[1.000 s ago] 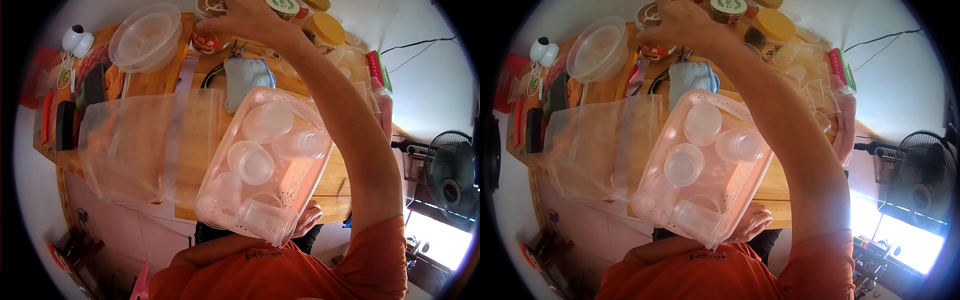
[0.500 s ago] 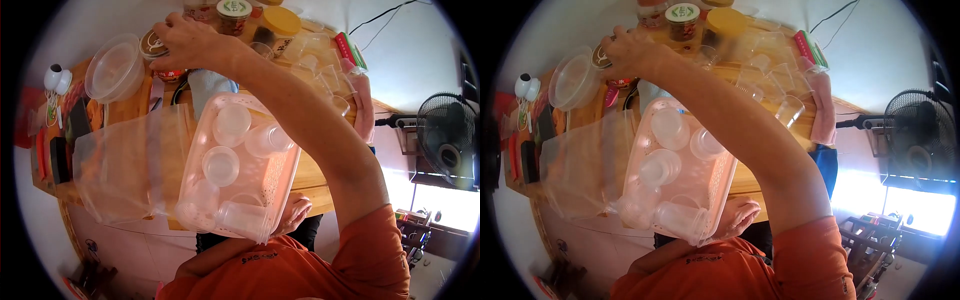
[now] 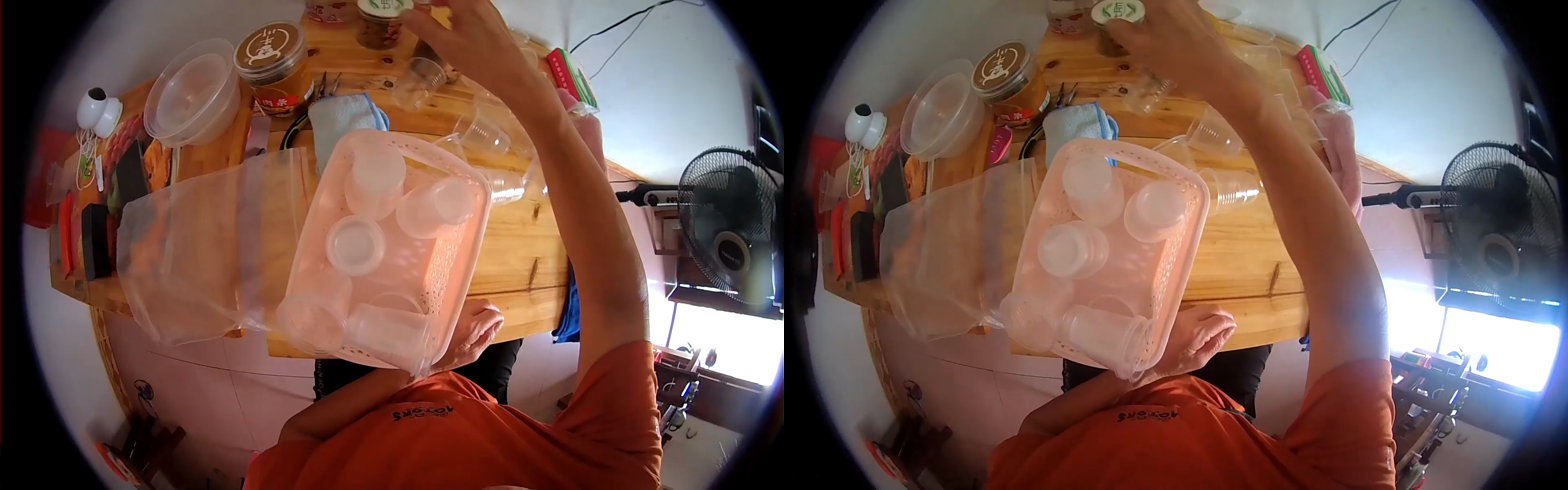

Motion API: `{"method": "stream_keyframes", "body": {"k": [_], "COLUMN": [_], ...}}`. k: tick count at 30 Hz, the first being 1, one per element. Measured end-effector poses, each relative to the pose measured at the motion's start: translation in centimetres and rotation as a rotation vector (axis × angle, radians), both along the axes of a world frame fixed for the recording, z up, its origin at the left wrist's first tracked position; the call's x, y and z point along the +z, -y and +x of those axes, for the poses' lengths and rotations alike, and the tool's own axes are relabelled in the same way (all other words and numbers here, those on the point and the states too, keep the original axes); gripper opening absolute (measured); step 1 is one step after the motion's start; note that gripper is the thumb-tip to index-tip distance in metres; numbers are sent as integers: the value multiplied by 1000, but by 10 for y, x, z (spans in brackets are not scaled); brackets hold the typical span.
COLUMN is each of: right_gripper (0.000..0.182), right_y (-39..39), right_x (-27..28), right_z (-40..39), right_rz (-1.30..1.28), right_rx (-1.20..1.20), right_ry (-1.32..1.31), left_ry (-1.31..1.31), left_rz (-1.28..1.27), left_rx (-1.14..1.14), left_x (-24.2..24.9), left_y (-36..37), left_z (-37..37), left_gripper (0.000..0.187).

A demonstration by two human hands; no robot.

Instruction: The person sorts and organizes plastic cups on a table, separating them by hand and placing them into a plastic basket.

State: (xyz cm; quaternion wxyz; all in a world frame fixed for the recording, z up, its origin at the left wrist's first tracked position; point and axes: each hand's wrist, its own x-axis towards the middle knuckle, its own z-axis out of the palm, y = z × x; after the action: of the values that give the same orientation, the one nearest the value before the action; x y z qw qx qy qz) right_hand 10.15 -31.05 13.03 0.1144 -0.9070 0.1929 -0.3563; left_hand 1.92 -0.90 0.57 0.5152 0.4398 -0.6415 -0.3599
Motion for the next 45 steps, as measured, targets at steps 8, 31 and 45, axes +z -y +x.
{"method": "stream_keyframes", "body": {"k": [8, 31, 45], "right_gripper": [29, 94, 94], "right_y": [5, 69, 22], "right_x": [-42, -30, 46], "right_z": [-73, -6, 52], "right_rz": [289, 169, 23], "right_rx": [-100, -547, -153], "right_ry": [-130, -494, 149], "left_ry": [34, -57, -97], "left_rz": [54, 53, -18], "left_rx": [25, 19, -64], "left_x": [-6, -10, -1], "left_y": [-2, -3, 4], "left_z": [-5, -7, 2], "left_gripper": [5, 5, 6]}}
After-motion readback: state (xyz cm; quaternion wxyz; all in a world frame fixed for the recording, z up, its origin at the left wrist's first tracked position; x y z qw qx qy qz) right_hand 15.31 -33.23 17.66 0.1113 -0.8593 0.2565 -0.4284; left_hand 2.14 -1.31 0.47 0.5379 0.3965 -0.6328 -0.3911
